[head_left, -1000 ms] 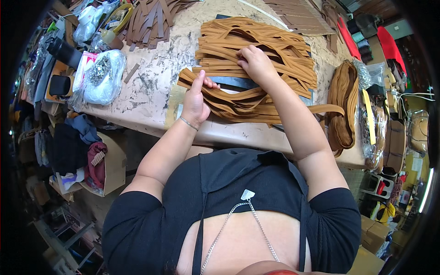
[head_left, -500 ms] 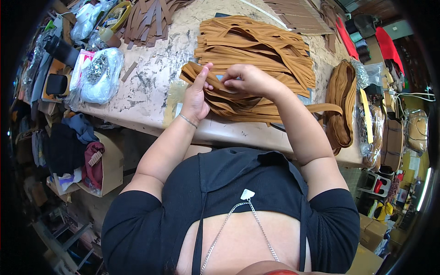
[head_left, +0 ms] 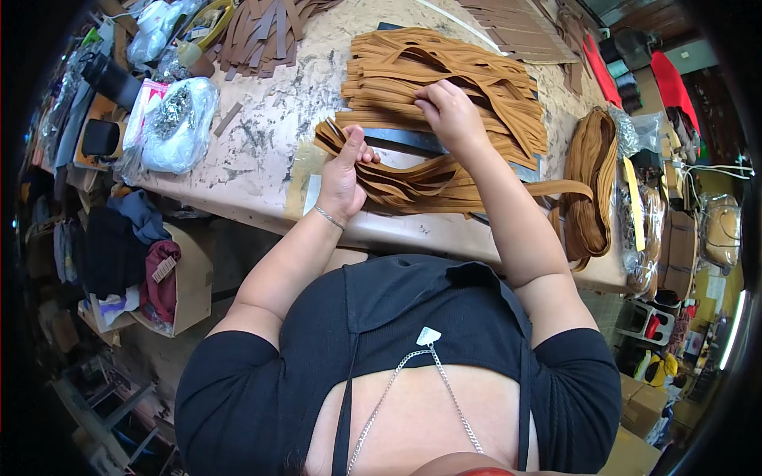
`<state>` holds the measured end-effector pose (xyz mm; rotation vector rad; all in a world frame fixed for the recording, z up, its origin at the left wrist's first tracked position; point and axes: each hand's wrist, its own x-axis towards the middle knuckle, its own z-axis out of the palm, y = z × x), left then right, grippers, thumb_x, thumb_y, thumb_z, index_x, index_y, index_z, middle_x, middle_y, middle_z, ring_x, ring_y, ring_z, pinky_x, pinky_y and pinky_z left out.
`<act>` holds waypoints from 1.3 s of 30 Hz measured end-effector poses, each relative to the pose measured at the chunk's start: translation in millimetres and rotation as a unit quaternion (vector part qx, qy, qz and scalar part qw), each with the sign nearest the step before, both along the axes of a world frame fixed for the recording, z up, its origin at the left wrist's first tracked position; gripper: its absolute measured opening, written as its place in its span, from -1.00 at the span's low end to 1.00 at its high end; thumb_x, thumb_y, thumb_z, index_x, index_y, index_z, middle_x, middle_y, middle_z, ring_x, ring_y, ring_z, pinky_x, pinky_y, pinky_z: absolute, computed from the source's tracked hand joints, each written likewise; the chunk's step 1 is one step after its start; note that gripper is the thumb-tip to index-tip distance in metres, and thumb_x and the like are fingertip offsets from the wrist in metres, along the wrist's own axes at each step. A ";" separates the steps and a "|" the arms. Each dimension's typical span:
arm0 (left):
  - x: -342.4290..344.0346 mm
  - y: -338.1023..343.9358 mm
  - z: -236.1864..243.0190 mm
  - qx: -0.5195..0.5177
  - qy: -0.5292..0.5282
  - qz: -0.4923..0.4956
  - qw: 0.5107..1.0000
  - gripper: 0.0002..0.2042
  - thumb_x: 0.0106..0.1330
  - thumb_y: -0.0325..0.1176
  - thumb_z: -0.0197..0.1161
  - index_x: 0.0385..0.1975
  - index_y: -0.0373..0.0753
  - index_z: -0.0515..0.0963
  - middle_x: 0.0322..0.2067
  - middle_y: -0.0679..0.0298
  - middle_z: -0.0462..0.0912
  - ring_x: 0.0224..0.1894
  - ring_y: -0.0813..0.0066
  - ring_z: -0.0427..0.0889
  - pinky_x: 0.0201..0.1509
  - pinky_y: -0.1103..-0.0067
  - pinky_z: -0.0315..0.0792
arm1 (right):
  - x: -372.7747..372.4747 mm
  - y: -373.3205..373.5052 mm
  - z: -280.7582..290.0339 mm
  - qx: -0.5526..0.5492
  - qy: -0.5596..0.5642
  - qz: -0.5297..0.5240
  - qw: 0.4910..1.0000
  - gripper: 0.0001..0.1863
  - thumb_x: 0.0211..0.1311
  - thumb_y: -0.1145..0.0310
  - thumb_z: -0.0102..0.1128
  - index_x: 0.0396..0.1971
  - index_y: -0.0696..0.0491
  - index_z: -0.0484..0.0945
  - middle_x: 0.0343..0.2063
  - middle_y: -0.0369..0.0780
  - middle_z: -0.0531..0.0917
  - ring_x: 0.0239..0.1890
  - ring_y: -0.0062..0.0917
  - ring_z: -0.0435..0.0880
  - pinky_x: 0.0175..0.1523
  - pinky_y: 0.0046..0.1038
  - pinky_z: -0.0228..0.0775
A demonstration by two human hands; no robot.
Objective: Cutting and sorting leather straps on a workshop workbench.
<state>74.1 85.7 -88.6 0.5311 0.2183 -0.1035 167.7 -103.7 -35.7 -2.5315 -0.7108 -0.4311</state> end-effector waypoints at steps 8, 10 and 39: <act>-1.3 -2.5 -3.7 0.069 0.051 0.022 0.996 -0.79 0.38 -0.14 0.21 -0.22 -0.13 0.59 -0.34 0.52 0.50 -0.39 0.77 0.30 -0.19 0.70 0.33 | -20.2 17.5 -6.2 -0.045 0.091 0.144 0.984 -0.84 0.13 0.32 0.23 -0.33 0.05 0.63 -0.37 -0.15 0.61 -0.25 -0.23 0.60 -0.10 -0.24 0.46; -3.1 -2.6 -5.1 0.073 0.039 0.030 0.996 -0.81 0.39 -0.15 0.19 -0.29 -0.13 0.55 -0.37 0.48 0.49 -0.36 0.69 0.36 -0.13 0.65 0.36 | -17.7 13.1 -16.1 -0.092 -0.035 0.084 0.992 -0.86 0.12 0.32 0.22 -0.35 0.05 0.61 -0.39 -0.16 0.59 -0.27 -0.24 0.60 -0.12 -0.23 0.46; 1.8 -0.8 -9.8 0.037 -0.005 -0.014 0.999 -0.61 0.40 -0.26 0.20 0.12 -0.29 0.37 -0.46 0.42 0.40 -0.33 0.63 0.48 -0.08 0.59 0.47 | -0.6 5.5 -1.6 0.045 0.014 -0.017 0.999 -0.86 0.17 0.38 0.18 -0.29 0.05 0.63 -0.32 -0.14 0.63 -0.17 -0.23 0.60 -0.06 -0.25 0.44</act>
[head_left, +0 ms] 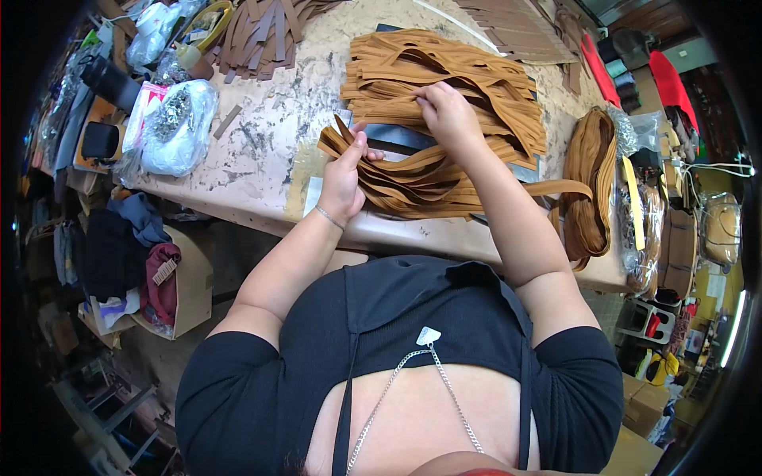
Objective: Cutting and sorting leather straps on a workshop workbench.
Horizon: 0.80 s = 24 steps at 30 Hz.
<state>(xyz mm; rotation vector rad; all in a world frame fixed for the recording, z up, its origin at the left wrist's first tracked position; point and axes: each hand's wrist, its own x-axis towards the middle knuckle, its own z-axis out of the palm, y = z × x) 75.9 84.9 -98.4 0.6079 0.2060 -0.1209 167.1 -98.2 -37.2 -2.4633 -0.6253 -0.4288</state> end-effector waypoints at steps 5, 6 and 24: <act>2.3 -1.0 -8.1 0.018 -0.002 -0.005 1.000 -0.61 0.32 -0.20 0.31 0.07 -0.20 0.43 -0.43 0.49 0.42 -0.33 0.66 0.47 -0.09 0.59 0.45 | -27.0 11.8 3.1 -0.053 0.174 0.206 0.961 -0.83 0.17 0.34 0.22 -0.28 0.08 0.64 -0.40 -0.12 0.61 -0.26 -0.21 0.61 -0.10 -0.27 0.46; 2.9 0.0 -14.1 0.041 0.014 0.014 0.999 -0.67 0.31 -0.20 0.32 -0.02 -0.17 0.48 -0.41 0.48 0.44 -0.32 0.66 0.47 -0.09 0.59 0.45 | -25.4 11.3 0.9 -0.060 0.184 0.211 0.958 -0.83 0.16 0.33 0.24 -0.29 0.08 0.65 -0.40 -0.12 0.60 -0.26 -0.20 0.60 -0.10 -0.26 0.45; -0.9 -1.4 -0.5 0.039 -0.003 -0.010 0.999 -0.70 0.36 -0.22 0.24 -0.02 -0.23 0.51 -0.52 0.43 0.40 -0.40 0.59 0.44 -0.10 0.52 0.48 | -26.3 12.8 4.4 -0.002 0.159 0.200 0.967 -0.86 0.19 0.38 0.21 -0.29 0.10 0.63 -0.35 -0.13 0.60 -0.21 -0.24 0.59 -0.08 -0.33 0.46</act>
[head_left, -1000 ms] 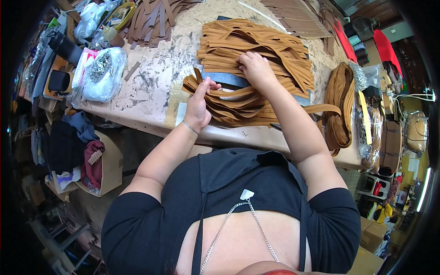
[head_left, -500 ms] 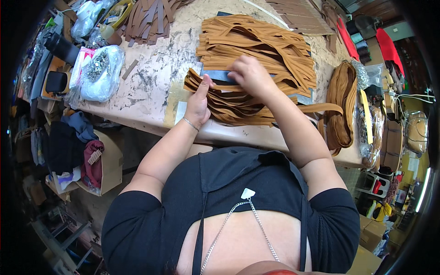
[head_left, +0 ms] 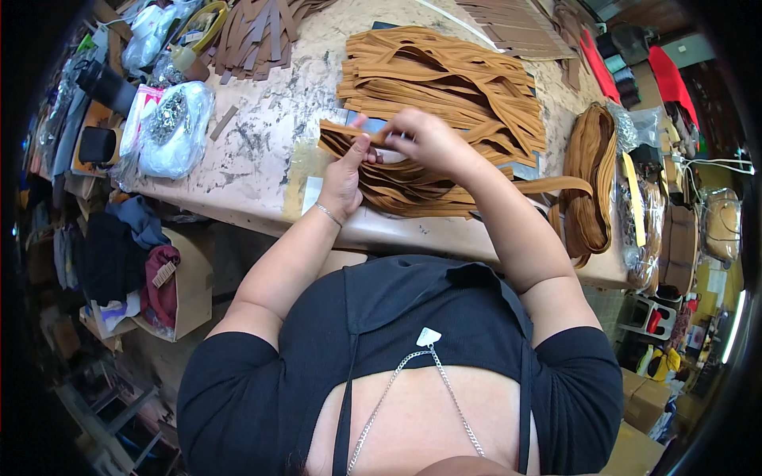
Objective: Cutting and sorting leather straps on a workshop workbench.
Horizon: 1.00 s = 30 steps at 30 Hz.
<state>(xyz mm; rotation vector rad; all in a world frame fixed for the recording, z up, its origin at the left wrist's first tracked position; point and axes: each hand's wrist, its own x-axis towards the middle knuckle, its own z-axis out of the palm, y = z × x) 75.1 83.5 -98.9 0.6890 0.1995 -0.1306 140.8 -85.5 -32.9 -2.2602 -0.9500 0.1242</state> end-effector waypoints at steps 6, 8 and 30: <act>-5.8 0.5 21.0 -0.034 0.072 -0.036 0.996 -0.70 0.41 -0.09 0.14 -0.13 -0.20 0.52 -0.43 0.38 0.54 -0.27 0.52 0.58 -0.08 0.53 0.51 | 14.8 -16.9 -18.0 -0.127 -0.186 -0.165 0.960 -0.83 0.13 0.39 0.22 -0.28 0.08 0.62 -0.28 -0.14 0.60 -0.11 -0.19 0.55 0.00 -0.25 0.43; -1.9 1.9 12.1 -0.020 0.062 -0.054 0.996 -0.70 0.42 -0.04 0.09 -0.23 -0.18 0.48 -0.43 0.39 0.52 -0.20 0.47 0.61 0.02 0.47 0.48 | 21.9 -22.7 -22.8 -0.131 -0.159 -0.153 0.966 -0.83 0.12 0.39 0.23 -0.27 0.08 0.62 -0.28 -0.14 0.59 -0.10 -0.19 0.54 0.00 -0.24 0.43; 39.4 -6.9 4.3 0.000 -0.011 0.008 1.000 -0.79 0.37 -0.16 0.22 -0.22 -0.15 0.51 -0.56 0.48 0.33 -0.40 0.65 0.41 -0.14 0.59 0.44 | 30.6 0.1 19.0 0.018 0.092 -0.048 0.994 -0.83 0.22 0.33 0.28 -0.31 0.13 0.62 -0.40 -0.21 0.60 -0.32 -0.50 0.56 -0.15 -0.46 0.42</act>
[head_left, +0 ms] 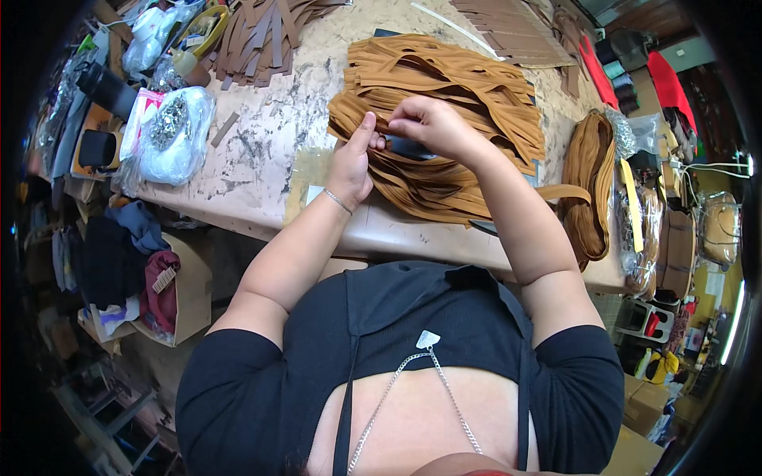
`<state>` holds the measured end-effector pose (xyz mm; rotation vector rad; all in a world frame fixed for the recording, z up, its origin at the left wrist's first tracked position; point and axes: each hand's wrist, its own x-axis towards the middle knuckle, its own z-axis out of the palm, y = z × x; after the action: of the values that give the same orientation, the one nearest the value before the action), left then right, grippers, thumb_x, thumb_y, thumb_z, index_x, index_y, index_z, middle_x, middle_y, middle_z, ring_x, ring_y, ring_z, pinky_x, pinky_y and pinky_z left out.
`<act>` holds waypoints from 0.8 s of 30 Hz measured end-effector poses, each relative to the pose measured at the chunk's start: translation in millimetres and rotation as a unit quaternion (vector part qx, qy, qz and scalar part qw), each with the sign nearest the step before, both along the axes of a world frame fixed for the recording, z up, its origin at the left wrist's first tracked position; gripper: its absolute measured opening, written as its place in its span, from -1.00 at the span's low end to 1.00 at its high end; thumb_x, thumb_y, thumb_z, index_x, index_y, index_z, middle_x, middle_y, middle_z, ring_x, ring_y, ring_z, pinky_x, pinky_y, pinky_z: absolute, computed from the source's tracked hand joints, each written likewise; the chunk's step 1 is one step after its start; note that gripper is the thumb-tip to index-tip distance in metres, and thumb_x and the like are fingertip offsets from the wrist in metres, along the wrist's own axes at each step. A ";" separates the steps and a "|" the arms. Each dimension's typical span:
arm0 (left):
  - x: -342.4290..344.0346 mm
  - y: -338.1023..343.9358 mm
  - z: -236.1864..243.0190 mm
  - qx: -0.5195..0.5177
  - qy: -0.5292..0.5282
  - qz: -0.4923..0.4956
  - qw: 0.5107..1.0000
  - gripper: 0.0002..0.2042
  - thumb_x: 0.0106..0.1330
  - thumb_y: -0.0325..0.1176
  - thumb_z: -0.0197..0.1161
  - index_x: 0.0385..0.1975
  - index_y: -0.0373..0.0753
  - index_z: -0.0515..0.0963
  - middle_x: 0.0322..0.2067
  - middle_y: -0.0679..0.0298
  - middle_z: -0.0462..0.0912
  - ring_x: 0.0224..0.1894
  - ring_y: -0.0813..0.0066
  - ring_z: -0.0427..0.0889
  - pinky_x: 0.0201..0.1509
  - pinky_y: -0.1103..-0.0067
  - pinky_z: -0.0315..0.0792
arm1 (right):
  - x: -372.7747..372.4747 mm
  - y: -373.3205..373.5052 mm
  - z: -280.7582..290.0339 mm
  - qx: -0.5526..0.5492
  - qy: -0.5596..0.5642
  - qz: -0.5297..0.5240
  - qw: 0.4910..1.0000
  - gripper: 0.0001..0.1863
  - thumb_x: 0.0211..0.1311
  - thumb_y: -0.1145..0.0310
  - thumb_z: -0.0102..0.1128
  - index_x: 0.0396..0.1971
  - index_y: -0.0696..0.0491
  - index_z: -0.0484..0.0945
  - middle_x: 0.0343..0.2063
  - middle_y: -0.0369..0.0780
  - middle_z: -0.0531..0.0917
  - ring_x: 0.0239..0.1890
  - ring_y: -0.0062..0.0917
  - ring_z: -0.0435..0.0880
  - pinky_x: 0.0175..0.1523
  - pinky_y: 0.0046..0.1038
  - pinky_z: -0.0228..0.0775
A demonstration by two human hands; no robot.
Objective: Cutting and sorting leather straps on a workshop workbench.
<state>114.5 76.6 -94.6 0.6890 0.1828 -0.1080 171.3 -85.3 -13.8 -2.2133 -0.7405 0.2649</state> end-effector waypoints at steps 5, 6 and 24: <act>-8.0 -2.7 5.2 -0.019 0.018 -0.018 1.000 -0.67 0.40 0.04 0.09 -0.36 -0.12 0.45 -0.46 0.42 0.40 -0.31 0.53 0.49 -0.08 0.53 0.45 | 38.2 -29.5 -8.7 -0.200 -0.422 -0.137 0.874 -0.85 0.12 0.33 0.23 -0.32 0.00 0.66 -0.34 -0.21 0.62 -0.16 -0.23 0.56 -0.01 -0.26 0.41; -8.7 -0.8 1.5 -0.002 -0.009 -0.027 1.000 -0.63 0.40 0.09 0.05 -0.30 -0.14 0.45 -0.34 0.35 0.47 -0.23 0.47 0.53 0.02 0.47 0.45 | 43.8 -36.6 -12.0 -0.200 -0.422 -0.137 0.874 -0.85 0.12 0.33 0.23 -0.32 0.00 0.66 -0.34 -0.21 0.62 -0.16 -0.23 0.56 -0.01 -0.26 0.41; -1.4 9.0 -12.6 -0.062 0.043 -0.017 0.997 -0.86 0.32 -0.25 0.29 -0.28 -0.15 0.56 -0.34 0.42 0.56 -0.24 0.62 0.54 -0.07 0.57 0.48 | 19.7 -26.8 -3.6 -0.016 -0.037 0.039 0.998 -0.72 0.18 0.12 0.32 -0.46 0.05 0.72 -0.35 -0.19 0.61 -0.18 -0.34 0.56 -0.01 -0.37 0.41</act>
<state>113.0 85.6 -107.2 0.5652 0.2449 -0.1796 191.0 -112.1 -17.4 -2.2379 -0.8689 0.2354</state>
